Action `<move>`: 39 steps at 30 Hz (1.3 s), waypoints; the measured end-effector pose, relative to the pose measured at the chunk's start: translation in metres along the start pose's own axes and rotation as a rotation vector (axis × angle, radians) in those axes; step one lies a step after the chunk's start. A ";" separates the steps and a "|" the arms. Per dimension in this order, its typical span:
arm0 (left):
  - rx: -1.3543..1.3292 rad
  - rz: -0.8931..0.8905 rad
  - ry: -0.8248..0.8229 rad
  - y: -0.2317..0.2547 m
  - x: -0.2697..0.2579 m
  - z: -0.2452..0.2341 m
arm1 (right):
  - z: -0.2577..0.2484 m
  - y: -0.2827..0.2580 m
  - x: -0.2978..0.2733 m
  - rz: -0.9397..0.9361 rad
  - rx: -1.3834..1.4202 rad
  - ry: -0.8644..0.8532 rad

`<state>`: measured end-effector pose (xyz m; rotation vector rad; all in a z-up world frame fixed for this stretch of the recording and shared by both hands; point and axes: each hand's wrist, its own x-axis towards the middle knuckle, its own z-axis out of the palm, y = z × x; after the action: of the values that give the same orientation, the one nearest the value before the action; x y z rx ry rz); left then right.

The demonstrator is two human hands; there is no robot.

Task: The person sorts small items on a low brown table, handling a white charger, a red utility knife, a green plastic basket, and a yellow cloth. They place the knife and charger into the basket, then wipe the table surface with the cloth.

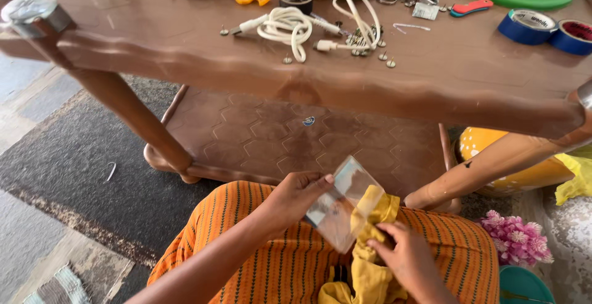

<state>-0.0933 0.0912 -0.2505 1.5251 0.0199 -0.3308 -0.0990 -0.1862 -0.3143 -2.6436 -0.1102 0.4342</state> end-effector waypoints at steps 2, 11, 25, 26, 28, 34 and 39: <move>-0.074 0.047 0.061 -0.023 0.012 -0.002 | -0.027 -0.012 -0.010 -0.018 -0.035 -0.010; -0.439 0.040 0.195 -0.092 0.045 0.004 | -0.066 -0.073 -0.052 -0.685 0.082 0.678; -0.761 -0.083 0.147 -0.088 0.046 -0.018 | -0.014 -0.134 0.018 -0.868 -0.104 0.074; -0.763 -0.045 0.112 -0.087 0.042 -0.018 | -0.018 -0.135 0.015 -0.825 -0.110 -0.018; -0.746 -0.033 0.080 -0.082 0.035 -0.016 | -0.025 -0.138 0.009 -0.785 -0.142 -0.087; -0.862 -0.071 -0.007 -0.044 0.022 -0.013 | -0.032 -0.142 -0.009 -1.092 -0.092 0.329; -0.908 0.117 -0.309 -0.018 0.004 0.014 | -0.043 -0.133 -0.012 -0.933 0.180 0.266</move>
<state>-0.0962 0.0767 -0.2685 0.5654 -0.1451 -0.3889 -0.0973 -0.0875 -0.2148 -2.1347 -1.0889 -0.2126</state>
